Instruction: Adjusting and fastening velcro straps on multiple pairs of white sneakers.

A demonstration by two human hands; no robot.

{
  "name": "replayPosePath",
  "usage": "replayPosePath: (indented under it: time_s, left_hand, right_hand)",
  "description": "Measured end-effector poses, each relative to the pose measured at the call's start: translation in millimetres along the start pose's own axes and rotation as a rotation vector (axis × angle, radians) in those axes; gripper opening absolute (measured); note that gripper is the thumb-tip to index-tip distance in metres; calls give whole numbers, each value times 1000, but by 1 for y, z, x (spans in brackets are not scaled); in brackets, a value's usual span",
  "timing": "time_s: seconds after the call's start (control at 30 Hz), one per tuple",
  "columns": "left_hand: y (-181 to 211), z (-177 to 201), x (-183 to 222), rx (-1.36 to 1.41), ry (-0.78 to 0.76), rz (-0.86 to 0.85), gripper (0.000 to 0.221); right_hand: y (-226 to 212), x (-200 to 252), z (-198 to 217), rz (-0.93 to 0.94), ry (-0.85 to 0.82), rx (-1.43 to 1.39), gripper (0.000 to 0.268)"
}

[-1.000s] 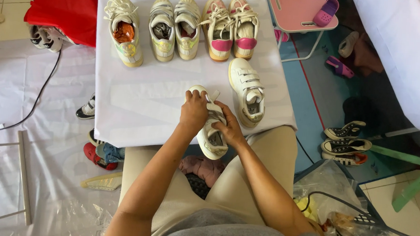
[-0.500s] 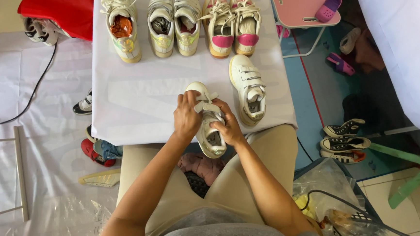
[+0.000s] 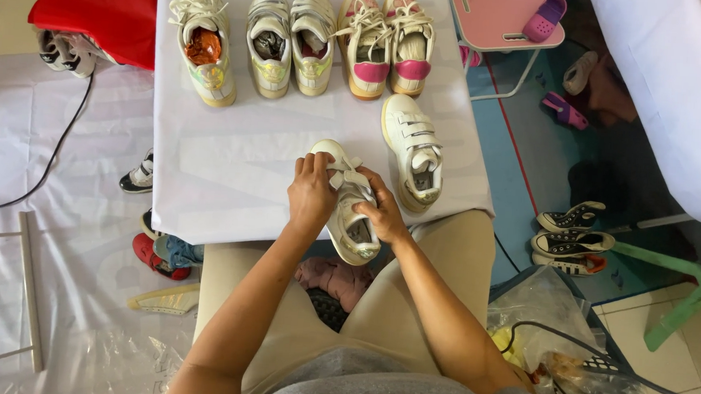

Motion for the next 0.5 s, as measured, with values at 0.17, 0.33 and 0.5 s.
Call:
replayPosePath:
  time_s: [0.17,0.33,0.5]
  left_hand:
    - [1,-4,-2,-102,-45,-75,20]
    - [-3,-12,-6,-123,-50,-100,22]
    - [-4,-13,-4,-126,-41,-109,27]
  right_hand:
    - [2,0,1,-11,13,-15,55]
    - [-2,-1,0,-22,24,1,54]
    - [-1,0,0,-28,23,9,56]
Point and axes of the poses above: each hand's wrist, its own x-axis away from the middle knuckle, its own z-axis out of the back of the hand, y = z × x, the point moved 5 cm from there along -x, towards the middle knuckle, and after that the axes turned 8 degrees about -x, right-handed, at the moved point
